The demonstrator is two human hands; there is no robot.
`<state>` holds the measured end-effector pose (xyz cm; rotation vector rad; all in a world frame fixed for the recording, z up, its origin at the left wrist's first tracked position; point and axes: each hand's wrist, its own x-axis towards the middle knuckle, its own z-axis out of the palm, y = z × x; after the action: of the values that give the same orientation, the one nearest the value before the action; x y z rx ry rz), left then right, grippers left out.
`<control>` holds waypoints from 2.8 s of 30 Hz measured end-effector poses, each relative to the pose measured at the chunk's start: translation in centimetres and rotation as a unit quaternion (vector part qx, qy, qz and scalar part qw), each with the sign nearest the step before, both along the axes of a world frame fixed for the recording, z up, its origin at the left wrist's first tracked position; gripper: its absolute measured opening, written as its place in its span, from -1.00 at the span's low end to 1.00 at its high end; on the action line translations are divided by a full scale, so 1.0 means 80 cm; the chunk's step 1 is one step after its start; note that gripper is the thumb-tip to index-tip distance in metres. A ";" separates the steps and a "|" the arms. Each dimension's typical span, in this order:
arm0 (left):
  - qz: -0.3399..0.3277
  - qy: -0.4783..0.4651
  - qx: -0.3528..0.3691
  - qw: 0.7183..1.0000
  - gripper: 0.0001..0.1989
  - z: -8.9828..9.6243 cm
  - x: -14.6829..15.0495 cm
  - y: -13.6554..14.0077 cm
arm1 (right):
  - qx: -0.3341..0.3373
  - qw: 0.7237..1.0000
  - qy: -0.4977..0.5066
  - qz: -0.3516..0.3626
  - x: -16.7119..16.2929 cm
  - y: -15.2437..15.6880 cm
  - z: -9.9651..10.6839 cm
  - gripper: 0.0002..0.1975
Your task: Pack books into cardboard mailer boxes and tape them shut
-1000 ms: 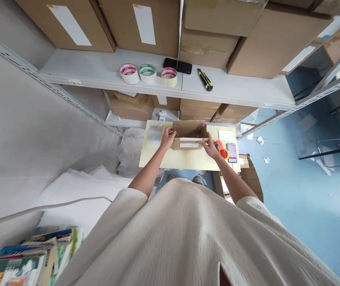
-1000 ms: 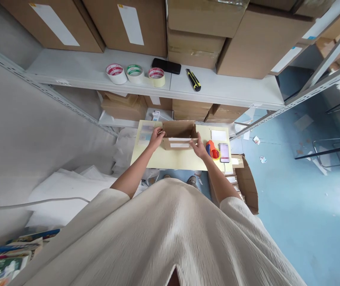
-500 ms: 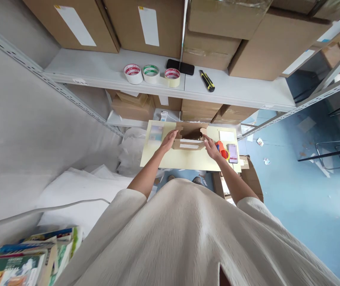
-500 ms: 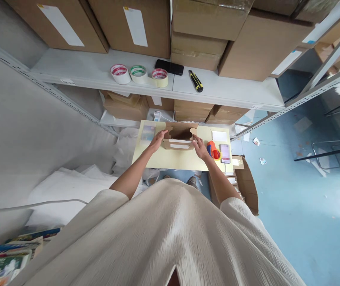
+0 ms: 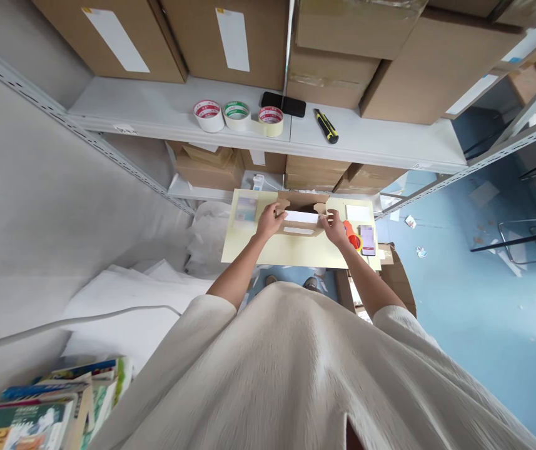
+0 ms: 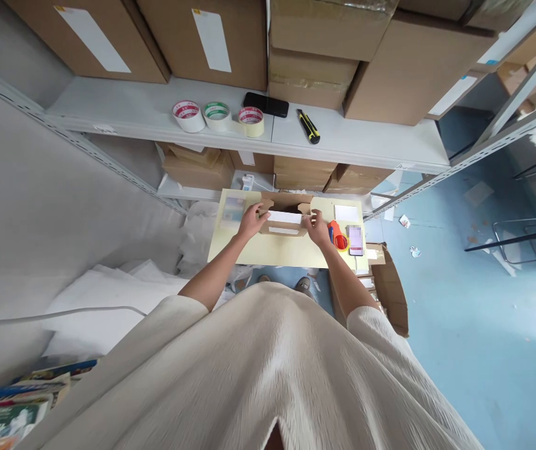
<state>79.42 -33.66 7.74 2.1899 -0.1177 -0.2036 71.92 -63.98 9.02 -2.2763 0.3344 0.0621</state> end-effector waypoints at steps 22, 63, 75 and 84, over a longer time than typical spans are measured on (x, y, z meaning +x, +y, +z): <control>-0.107 -0.163 0.181 0.964 -0.32 0.021 0.004 -0.005 | -0.132 0.985 -0.068 0.092 0.033 0.000 -0.017 -0.09; -0.164 -0.093 0.131 0.973 -0.26 0.010 0.014 -0.096 | -0.026 0.999 -0.011 -0.035 0.038 -0.008 -0.009 -0.53; -0.165 -0.058 0.192 0.966 -0.27 0.022 0.010 -0.101 | -0.017 0.998 -0.018 -0.062 -0.025 -0.066 -0.052 -0.40; -0.136 -0.043 0.215 0.966 -0.24 0.025 0.007 -0.109 | -0.065 0.993 0.085 -0.055 -0.067 -0.144 -0.111 -0.60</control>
<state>80.01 -42.36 9.75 2.6113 -0.4616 -0.3109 66.58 -75.52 0.14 -2.3823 0.5673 0.1844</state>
